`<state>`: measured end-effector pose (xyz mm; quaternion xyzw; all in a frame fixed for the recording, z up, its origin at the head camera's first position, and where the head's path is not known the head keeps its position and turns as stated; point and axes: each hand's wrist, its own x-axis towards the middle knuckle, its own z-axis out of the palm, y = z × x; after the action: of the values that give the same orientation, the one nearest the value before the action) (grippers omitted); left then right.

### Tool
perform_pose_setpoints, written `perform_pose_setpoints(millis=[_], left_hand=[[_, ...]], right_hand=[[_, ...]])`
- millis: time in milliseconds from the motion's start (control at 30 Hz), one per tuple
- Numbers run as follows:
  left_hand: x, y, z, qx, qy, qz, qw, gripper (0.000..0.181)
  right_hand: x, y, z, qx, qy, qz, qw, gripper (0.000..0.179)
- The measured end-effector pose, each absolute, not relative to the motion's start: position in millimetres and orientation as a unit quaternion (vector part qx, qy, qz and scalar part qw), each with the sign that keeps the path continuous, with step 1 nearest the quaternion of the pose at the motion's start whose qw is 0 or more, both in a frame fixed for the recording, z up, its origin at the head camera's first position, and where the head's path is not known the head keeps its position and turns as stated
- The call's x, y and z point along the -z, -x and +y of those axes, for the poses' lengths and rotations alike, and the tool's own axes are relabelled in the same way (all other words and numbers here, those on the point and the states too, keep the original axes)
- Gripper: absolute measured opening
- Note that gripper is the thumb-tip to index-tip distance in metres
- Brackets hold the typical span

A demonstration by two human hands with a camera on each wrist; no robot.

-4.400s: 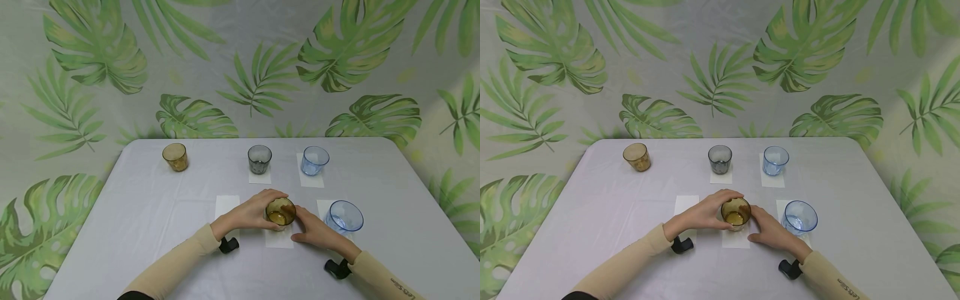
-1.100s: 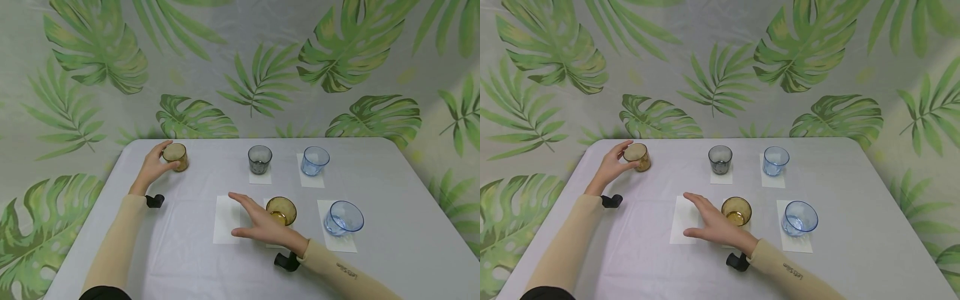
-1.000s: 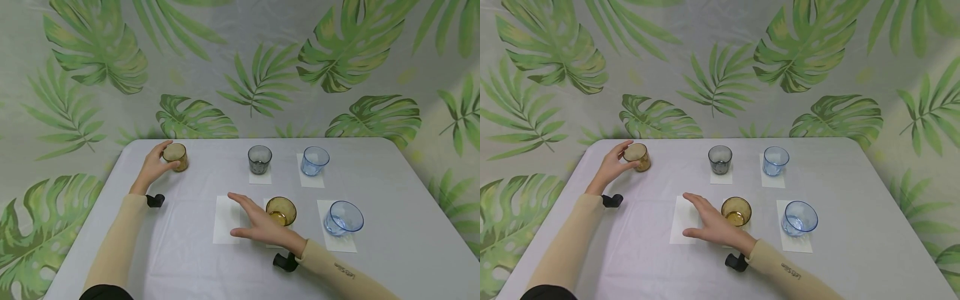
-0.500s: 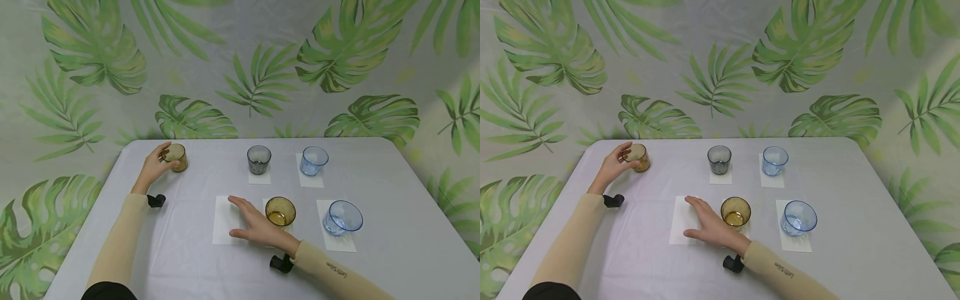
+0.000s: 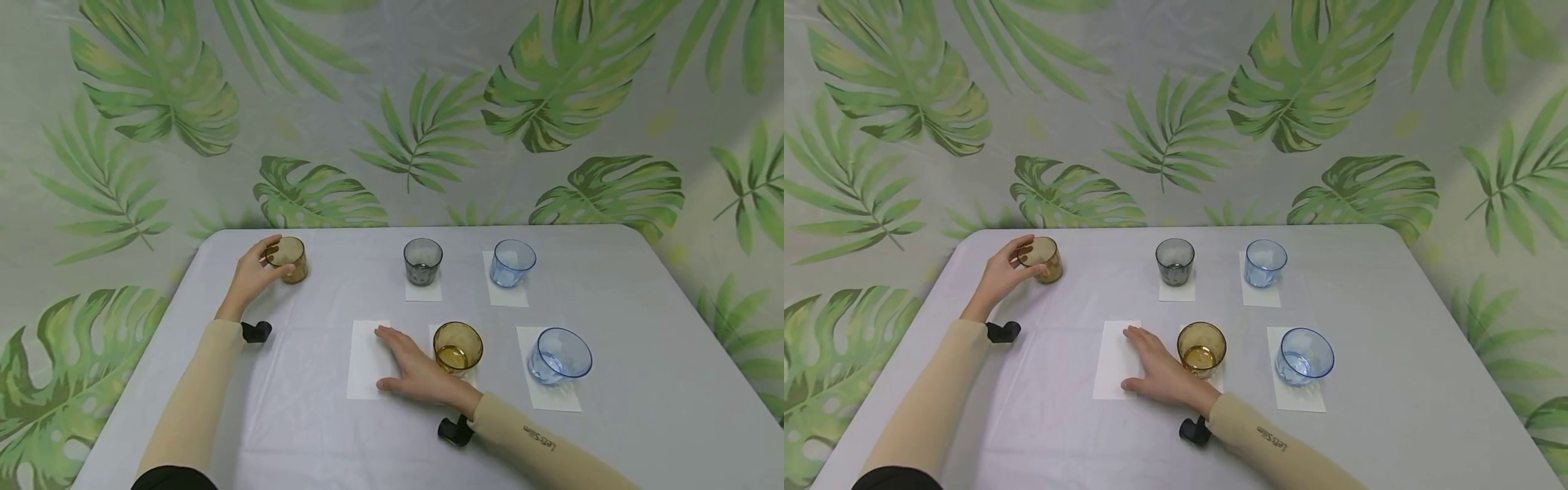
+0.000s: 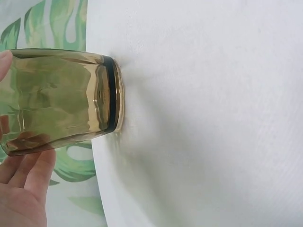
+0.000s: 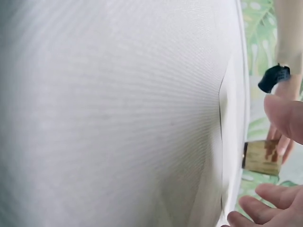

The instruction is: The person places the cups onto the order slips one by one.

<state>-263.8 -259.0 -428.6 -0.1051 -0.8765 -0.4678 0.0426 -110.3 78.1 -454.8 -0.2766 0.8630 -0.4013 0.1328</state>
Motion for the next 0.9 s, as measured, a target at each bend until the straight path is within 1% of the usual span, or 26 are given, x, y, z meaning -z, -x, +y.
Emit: perform_pose_setpoints(millis=[367,900], left_hand=[[422,255,-252,0.476,0.13,-0.869,0.042,0.072],[407,231,-231,0.484,0.188,-0.854,0.037,0.07]], right_hand=[[458,111,77,0.382,0.273,0.872,0.14,0.081],[460,111,76,0.357,0.276,0.879,0.152,0.081]])
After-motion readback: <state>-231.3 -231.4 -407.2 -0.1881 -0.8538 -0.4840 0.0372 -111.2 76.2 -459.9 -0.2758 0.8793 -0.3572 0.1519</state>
